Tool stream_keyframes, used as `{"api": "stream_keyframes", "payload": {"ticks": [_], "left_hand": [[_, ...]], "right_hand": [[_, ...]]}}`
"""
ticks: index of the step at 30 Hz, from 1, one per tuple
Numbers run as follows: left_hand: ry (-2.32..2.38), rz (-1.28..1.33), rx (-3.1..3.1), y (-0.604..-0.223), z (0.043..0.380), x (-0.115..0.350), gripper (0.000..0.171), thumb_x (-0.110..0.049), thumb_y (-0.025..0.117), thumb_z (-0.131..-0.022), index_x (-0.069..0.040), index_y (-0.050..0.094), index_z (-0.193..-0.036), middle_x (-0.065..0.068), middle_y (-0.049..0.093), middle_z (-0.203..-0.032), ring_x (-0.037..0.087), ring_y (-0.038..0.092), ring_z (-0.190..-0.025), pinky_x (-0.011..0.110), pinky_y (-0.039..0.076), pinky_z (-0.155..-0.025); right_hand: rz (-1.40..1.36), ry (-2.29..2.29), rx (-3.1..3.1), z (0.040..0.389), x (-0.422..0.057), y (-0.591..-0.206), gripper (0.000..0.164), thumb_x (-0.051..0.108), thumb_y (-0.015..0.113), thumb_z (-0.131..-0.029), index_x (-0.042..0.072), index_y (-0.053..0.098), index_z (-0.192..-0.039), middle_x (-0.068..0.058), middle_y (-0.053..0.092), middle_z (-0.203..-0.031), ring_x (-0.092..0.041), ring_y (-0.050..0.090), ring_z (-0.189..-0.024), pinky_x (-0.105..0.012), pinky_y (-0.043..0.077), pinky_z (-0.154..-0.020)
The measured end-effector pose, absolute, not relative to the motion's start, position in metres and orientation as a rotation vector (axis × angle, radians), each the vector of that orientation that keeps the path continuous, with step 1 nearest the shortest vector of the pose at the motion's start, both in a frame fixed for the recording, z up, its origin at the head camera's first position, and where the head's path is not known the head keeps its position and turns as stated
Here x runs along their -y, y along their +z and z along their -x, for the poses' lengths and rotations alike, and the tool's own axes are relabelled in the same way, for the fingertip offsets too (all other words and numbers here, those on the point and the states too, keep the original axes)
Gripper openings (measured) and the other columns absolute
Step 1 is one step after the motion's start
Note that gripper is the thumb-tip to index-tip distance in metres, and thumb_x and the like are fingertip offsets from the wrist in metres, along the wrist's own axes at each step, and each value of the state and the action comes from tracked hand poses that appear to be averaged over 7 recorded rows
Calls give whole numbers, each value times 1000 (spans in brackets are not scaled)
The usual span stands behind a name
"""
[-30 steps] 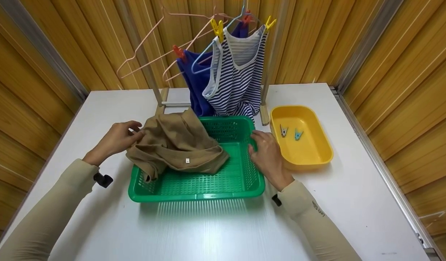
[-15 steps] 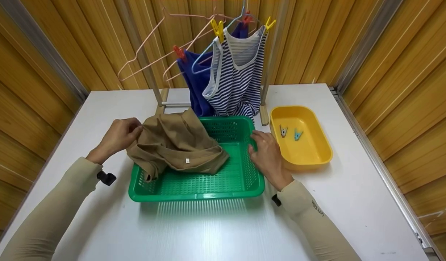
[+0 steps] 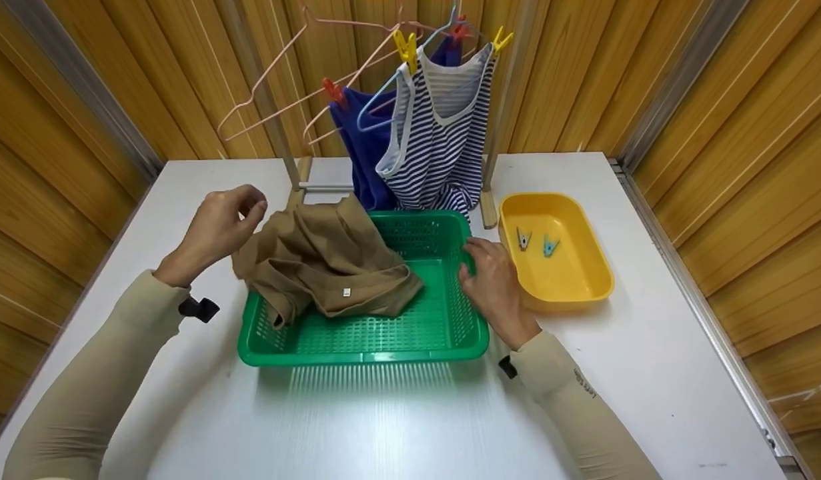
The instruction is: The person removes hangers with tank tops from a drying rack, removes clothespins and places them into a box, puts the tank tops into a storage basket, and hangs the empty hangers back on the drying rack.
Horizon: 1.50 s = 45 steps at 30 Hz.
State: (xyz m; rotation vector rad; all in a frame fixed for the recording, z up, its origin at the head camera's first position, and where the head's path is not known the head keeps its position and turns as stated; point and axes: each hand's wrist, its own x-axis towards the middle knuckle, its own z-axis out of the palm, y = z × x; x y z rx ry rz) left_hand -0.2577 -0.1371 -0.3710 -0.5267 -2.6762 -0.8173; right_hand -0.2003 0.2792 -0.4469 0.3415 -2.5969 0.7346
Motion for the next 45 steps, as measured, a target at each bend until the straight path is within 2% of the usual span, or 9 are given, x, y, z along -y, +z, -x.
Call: {"api": "stream_keyframes", "payload": {"ticks": [3, 8, 10, 13, 18, 27, 33, 45], "left_hand": [[-763, 446, 2814, -380, 261, 140, 32, -29, 55, -99, -1, 65, -111, 15, 72, -91, 23, 66, -70, 38, 54, -59], [-712, 306, 3116, -404, 264, 152, 46, -42, 48, -100, -1, 69, -97, 14, 68, -84, 23, 61, -67, 35, 50, -56], [-709, 309, 3173, -409, 265, 154, 46, -40, 44, -101, -4, 70, -90, 11, 65, -80, 23, 59, -67, 33, 48, -56], [-685, 356, 3148, -413, 266, 154, 42, -31, 42, -103, -4, 71, -90, 11, 65, -80, 22, 58, -68, 35, 49, -59], [-636, 406, 3051, -409, 269, 151, 35, -20, 45, -100, -1, 70, -84, 14, 66, -77, 21, 55, -65, 38, 50, -60], [-724, 407, 2850, -397, 273, 149, 35, -18, 46, -100, -3, 66, -76, 12, 65, -71, 21, 56, -62, 36, 46, -58], [-811, 413, 2722, -393, 276, 151, 38, -19, 45, -103, -5, 58, -69, 8, 55, -60, 17, 49, -54, 28, 37, -49], [-929, 378, 2503, -383, 279, 152, 35, -15, 48, -102, -1, 59, -72, 5, 50, -58, 15, 44, -53, 24, 32, -47]], "right_hand": [[-334, 743, 2600, 200, -279, -447, 32, 5, 68, -87, -10, 66, -115, -25, 64, -124, -42, 60, -114, -57, 51, -94], [-330, 743, 2618, 200, -279, -448, 32, 6, 68, -87, -10, 66, -115, -25, 64, -125, -43, 59, -117, -58, 49, -99], [-335, 742, 2610, 200, -279, -448, 32, 6, 69, -87, -10, 66, -115, -25, 64, -125, -42, 59, -115, -57, 51, -95], [-344, 738, 2595, 201, -279, -447, 32, 5, 69, -86, -9, 67, -114, -24, 65, -124, -41, 60, -114, -53, 55, -88], [-345, 749, 2584, 202, -280, -445, 31, 4, 70, -85, -9, 68, -113, -23, 65, -123, -40, 62, -111, -50, 58, -80], [-320, 786, 2622, 201, -282, -446, 33, 4, 70, -86, -9, 66, -115, -24, 64, -125, -41, 62, -111, -53, 57, -83], [-330, 790, 2623, 202, -282, -446, 33, 4, 70, -86, -9, 66, -116, -25, 63, -125, -42, 62, -111, -52, 58, -81], [-344, 813, 2589, 202, -282, -444, 29, 3, 70, -84, -10, 69, -109, -25, 65, -122, -40, 63, -106, -52, 59, -76]]}}
